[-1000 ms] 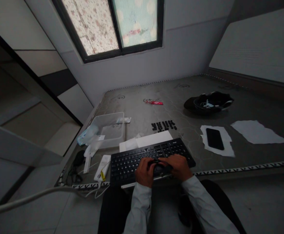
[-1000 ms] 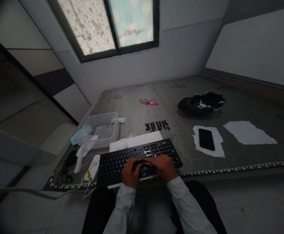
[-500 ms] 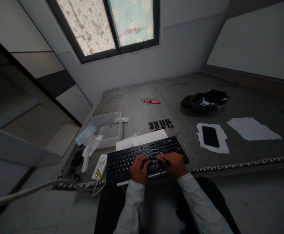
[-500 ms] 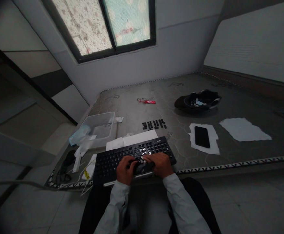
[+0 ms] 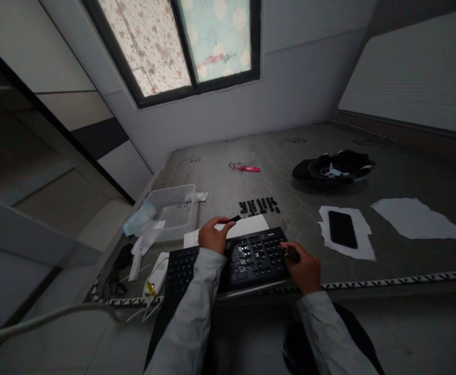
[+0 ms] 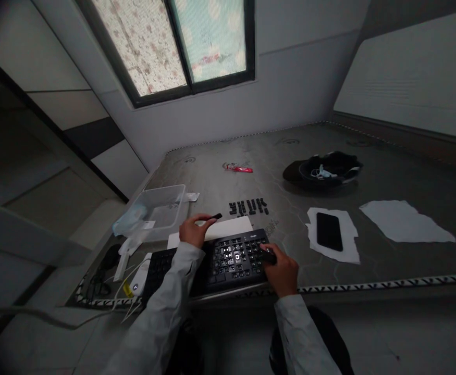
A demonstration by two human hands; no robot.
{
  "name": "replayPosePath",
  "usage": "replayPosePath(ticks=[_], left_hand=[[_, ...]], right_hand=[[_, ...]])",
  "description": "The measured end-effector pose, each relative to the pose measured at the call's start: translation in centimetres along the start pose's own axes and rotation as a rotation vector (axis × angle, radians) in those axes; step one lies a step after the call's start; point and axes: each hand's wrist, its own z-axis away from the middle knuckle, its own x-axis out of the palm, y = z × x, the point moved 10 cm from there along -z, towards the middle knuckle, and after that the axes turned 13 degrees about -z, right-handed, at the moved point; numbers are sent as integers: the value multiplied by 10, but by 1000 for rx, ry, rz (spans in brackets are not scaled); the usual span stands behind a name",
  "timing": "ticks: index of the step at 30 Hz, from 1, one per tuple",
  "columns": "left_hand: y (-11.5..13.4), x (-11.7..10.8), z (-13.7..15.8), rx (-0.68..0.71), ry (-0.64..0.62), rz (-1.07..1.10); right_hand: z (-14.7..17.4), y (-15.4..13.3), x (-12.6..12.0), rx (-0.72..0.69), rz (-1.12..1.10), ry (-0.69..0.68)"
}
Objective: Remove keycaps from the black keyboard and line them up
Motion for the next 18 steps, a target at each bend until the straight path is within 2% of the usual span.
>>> replayPosePath(ticks=[2,5,8,13,18], left_hand=[[4,27,-34,-8,-76,-35],[7,82,-79,-1,-243,-71],[2,138,-111,-17,-407,-106],[-30,205,-132,-108,-554,-203],[-63,248,-138,-158,-679,-350]], right_hand=[[-2,10,1,66,32,-11],[-6,24,0,155,50,-2],[-9,34,-1,197,44,4],[-12,43,-8,234,-38,61],[-10,48,-3,280,-97,46]])
